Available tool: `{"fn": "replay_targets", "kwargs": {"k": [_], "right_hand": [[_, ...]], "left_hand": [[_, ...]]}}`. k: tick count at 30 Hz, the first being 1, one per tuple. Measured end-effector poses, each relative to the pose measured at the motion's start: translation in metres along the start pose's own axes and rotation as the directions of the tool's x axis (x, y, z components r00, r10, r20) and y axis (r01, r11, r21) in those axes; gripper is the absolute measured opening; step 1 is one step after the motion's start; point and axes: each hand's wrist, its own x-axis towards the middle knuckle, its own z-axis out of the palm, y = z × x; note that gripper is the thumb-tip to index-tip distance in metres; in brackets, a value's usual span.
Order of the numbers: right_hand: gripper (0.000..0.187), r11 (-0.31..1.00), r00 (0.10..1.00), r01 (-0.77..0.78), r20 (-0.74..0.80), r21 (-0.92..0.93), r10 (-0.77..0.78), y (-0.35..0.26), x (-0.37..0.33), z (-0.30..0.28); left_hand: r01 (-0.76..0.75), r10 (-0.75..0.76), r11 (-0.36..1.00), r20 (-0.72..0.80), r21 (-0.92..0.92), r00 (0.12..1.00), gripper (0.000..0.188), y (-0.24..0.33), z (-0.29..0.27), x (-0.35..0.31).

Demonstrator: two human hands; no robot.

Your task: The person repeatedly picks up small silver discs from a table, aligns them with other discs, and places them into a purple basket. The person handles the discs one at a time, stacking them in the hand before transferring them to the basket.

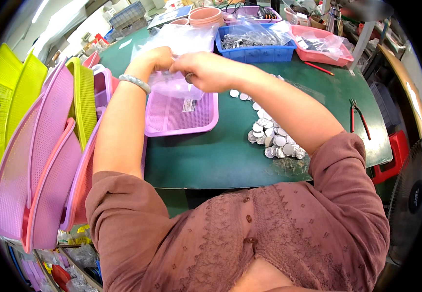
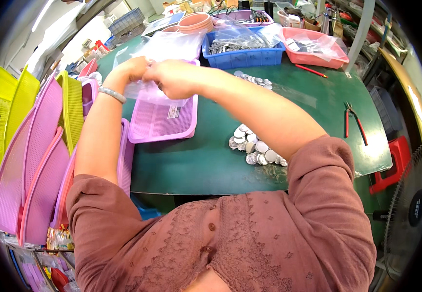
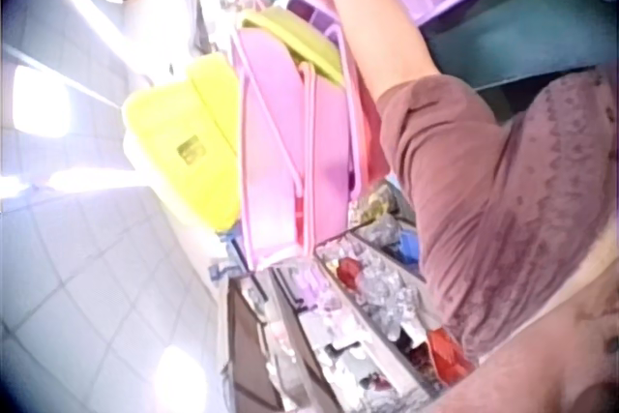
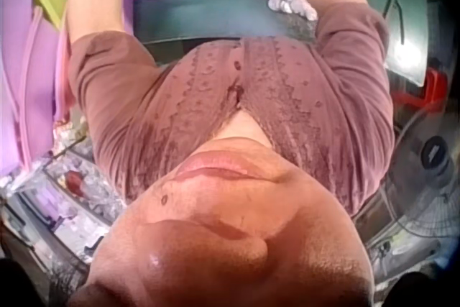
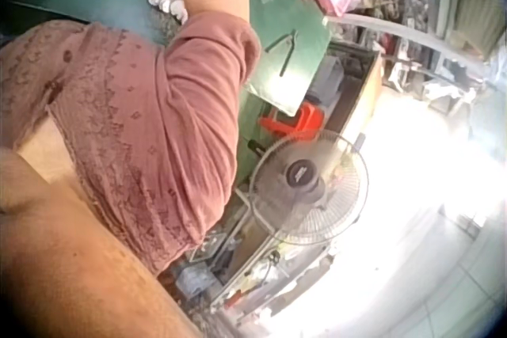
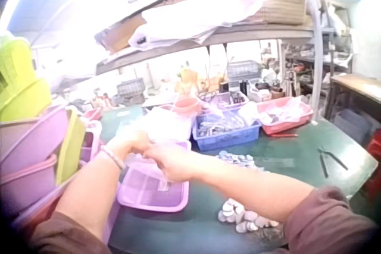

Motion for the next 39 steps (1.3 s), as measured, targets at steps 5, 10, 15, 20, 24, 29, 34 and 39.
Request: {"fn": "replay_targets", "kwargs": {"k": [5,10,15,20,24,29,34,39], "right_hand": [[0.036,0.961,0.998,-0.061,0.039,0.27,0.053,0.007,-0.003,-0.032],[0.041,0.85,0.992,-0.118,0.098,0.514,0.078,0.018,-0.002,-0.041],[0.049,0.926,0.924,-0.283,0.328,0.251,0.194,0.045,-0.014,-0.008],[0.059,0.921,0.939,-0.301,0.245,0.246,0.242,0.043,-0.042,-0.003],[0.063,0.796,0.969,-0.24,0.093,0.555,0.228,0.021,-0.059,-0.019],[0.06,0.741,0.958,-0.157,-0.083,0.653,0.275,-0.001,-0.09,-0.031],[0.054,0.662,0.96,-0.146,-0.056,0.736,0.275,-0.014,-0.079,-0.043],[0.048,0.431,0.858,-0.483,0.314,0.762,0.405,-0.031,-0.006,-0.033]], "left_hand": [[-0.06,-0.011,0.949,0.224,0.31,0.975,0.079,0.036,-0.028,-0.038],[0.22,-0.298,0.929,0.248,0.299,0.922,0.092,0.034,-0.027,-0.046],[0.245,-0.429,0.823,0.277,0.513,0.86,0.1,0.03,0.026,-0.039],[0.238,-0.251,0.902,-0.01,0.359,0.968,0.057,0.029,0.033,-0.043],[0.036,-0.054,0.997,-0.266,-0.069,0.962,0.037,0.011,0.021,-0.064],[-0.069,0.068,0.998,-0.407,0.012,0.911,0.037,0.049,0.037,-0.109],[-0.198,0.317,0.93,-0.408,0.309,0.856,0.036,0.056,0.067,-0.121],[-0.289,0.342,0.926,-0.215,0.241,0.915,0.016,0.052,0.084,-0.092]]}}
